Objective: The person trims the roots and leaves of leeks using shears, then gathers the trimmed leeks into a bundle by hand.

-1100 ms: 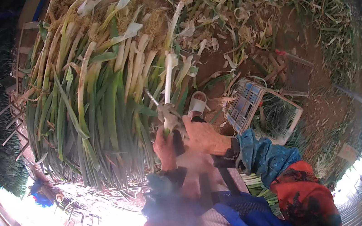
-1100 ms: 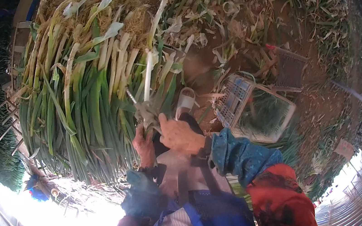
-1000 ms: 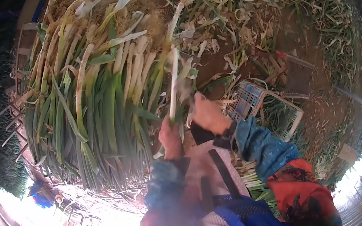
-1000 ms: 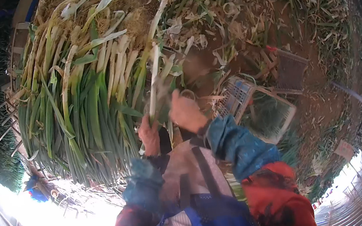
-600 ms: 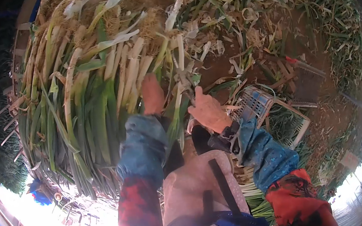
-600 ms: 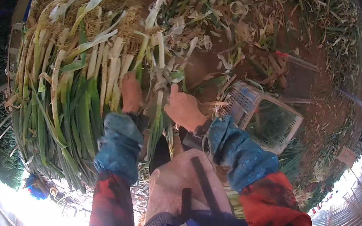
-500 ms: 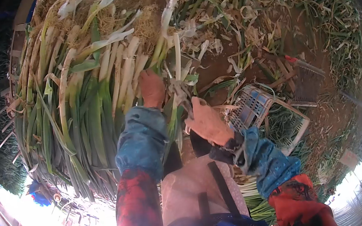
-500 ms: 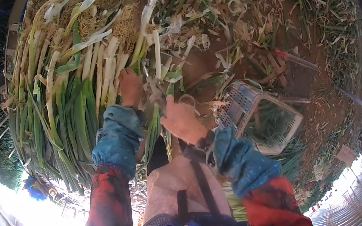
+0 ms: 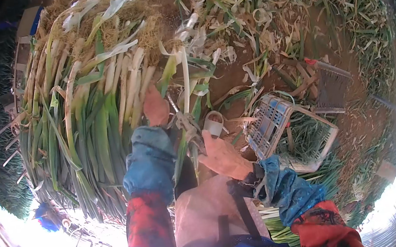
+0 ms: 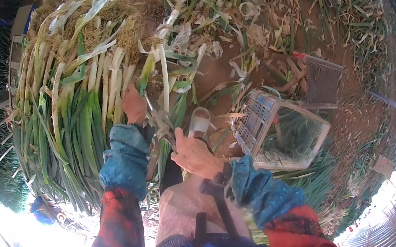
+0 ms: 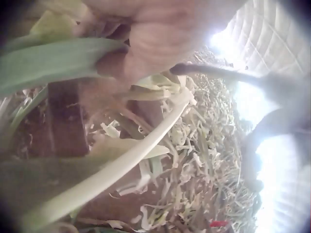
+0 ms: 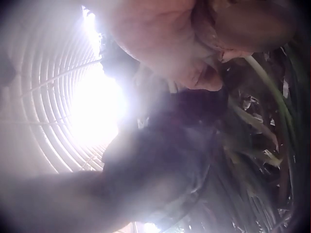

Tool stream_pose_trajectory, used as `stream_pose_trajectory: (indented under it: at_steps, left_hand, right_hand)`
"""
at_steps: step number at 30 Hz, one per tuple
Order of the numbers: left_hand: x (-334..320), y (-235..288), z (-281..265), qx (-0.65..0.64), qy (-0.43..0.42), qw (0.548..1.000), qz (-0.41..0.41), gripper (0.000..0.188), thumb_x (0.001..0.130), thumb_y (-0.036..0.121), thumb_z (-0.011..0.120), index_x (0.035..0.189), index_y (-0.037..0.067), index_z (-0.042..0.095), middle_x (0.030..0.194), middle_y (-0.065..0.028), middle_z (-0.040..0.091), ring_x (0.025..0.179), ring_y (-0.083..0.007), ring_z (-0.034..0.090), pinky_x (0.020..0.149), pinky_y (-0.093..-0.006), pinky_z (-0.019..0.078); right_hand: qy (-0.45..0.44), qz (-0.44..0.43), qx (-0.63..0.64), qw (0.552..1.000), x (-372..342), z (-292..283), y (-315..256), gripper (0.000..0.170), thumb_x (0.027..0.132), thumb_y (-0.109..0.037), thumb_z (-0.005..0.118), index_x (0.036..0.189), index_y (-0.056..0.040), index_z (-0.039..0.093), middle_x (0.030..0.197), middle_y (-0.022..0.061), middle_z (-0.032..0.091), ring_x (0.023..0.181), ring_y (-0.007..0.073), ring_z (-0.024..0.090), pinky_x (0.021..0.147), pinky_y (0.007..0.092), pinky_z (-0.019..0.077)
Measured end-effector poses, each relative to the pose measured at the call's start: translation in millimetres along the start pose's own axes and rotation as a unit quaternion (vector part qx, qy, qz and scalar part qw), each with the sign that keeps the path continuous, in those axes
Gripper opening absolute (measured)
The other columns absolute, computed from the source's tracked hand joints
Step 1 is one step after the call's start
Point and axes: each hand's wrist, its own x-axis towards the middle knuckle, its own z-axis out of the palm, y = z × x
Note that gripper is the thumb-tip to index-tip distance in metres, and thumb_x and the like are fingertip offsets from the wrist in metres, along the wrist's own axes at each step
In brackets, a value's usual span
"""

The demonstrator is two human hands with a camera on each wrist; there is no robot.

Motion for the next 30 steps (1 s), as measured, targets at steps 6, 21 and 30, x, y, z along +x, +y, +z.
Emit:
stream_pose_trajectory:
  at_steps: [6,21,30]
  left_hand:
    - [-49.3,-5.5,-19.5,-0.019,-0.136,0.987,-0.078,0.046,0.072,0.015,0.062,0.113,0.003,0.044,0.108,-0.0264,0.054,0.099,-0.0434,0.054,0.080,-0.0486,0.0447]
    - [-6.7,-15.8,20.0,0.018,-0.180,0.982,0.058,0.042,0.071,0.035,0.066,0.103,0.008,0.063,0.103,-0.0181,0.059,0.095,-0.0390,0.054,0.084,-0.0452,0.0447]
    - [2.8,-16.1,10.4,-0.162,-0.270,0.949,-0.031,0.048,0.065,0.032,0.070,0.102,0.002,0.065,0.096,-0.0182,0.066,0.088,-0.0304,0.063,0.080,-0.0390,0.0489]
  right_hand:
    - [-0.025,0.005,-0.035,0.999,-13.4,2.4,-5.0,0.040,0.077,-0.019,0.059,0.098,0.0022,0.034,0.069,0.0245,0.057,0.065,0.0447,0.058,0.058,0.0494,0.0474]
    - [0.020,0.043,-0.065,0.997,7.9,23.8,35.4,0.045,0.075,-0.023,0.060,0.103,0.0038,0.037,0.068,0.0292,0.057,0.066,0.0483,0.056,0.060,0.0534,0.0457]
    - [0.018,0.030,-0.072,0.997,-14.2,8.9,19.1,0.049,0.076,-0.022,0.059,0.109,0.0047,0.035,0.069,0.0304,0.056,0.068,0.0481,0.056,0.062,0.0531,0.0459]
